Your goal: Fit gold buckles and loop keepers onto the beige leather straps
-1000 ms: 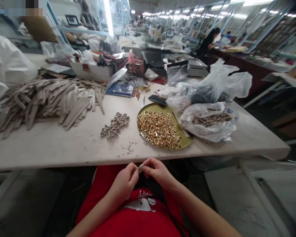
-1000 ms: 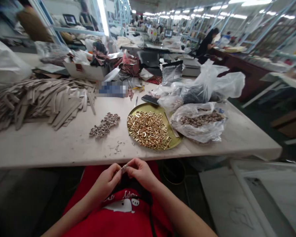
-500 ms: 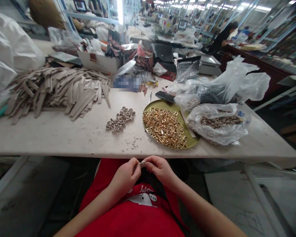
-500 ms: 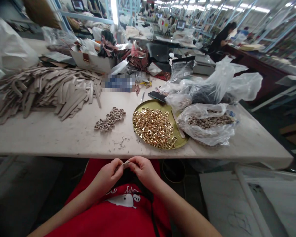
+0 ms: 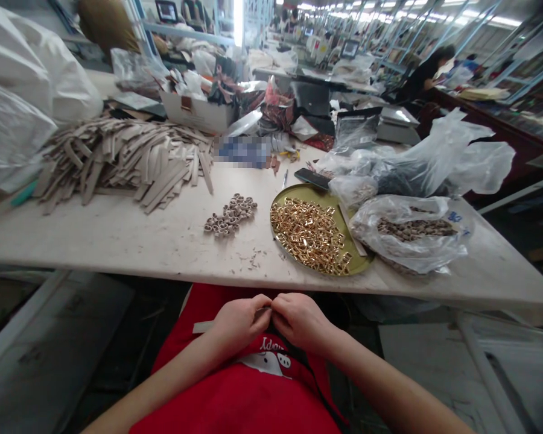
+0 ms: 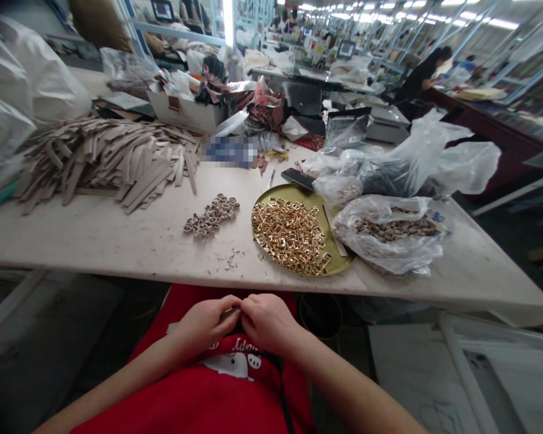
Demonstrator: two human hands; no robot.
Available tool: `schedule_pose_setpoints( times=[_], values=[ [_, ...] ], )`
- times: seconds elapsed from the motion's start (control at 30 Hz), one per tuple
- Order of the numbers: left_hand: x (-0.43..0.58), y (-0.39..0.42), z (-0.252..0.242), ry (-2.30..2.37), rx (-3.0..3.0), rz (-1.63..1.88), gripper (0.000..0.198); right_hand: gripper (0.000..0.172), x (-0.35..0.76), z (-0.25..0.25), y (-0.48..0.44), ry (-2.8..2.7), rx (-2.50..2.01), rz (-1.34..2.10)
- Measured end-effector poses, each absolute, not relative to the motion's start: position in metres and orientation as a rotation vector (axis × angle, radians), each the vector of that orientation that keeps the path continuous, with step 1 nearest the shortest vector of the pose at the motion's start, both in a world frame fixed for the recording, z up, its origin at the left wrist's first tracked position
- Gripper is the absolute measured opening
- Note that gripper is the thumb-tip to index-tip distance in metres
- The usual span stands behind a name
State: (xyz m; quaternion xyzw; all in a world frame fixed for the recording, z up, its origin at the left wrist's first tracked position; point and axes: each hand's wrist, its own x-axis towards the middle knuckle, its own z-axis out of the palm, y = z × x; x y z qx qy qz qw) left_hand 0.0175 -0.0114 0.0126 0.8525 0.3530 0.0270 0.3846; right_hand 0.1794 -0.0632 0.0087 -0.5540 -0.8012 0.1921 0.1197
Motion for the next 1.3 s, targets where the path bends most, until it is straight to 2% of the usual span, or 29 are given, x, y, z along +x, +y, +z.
schedule_pose_setpoints(
  times=[0.17,0.4,0.6,0.87,0.97,1.13,1.3],
  values=[
    [0.018,-0.017,0.008,0.945,2.318,-0.014,0.015,0.010,0.179,0.008,-0.068,-2.310,-1.545,0.619],
    [0.014,-0.018,0.014,0.867,2.230,-0.040,0.016,0.016,0.180,0.005,-0.074,-2.061,-1.517,0.991],
    [0.018,-0.015,0.017,0.862,2.078,-0.075,0.019,0.015,0.180,0.007,-0.074,-2.053,-1.544,0.952],
    [0.014,-0.013,0.031,0.829,2.040,-0.113,0.014,0.012,0.181,0.008,-0.075,-1.511,-1.512,1.486],
    [0.010,-0.010,0.030,0.842,1.928,-0.074,0.016,0.011,0.186,0.009,-0.074,-1.397,-1.496,1.561],
    [-0.001,-0.001,0.026,0.846,1.599,-0.002,0.025,0.020,0.196,0.005,-0.071,-1.224,-1.448,1.596],
    [-0.008,0.008,0.029,0.833,1.326,-0.025,0.030,0.031,0.189,0.008,-0.064,-1.167,-1.213,1.631]
  ],
)
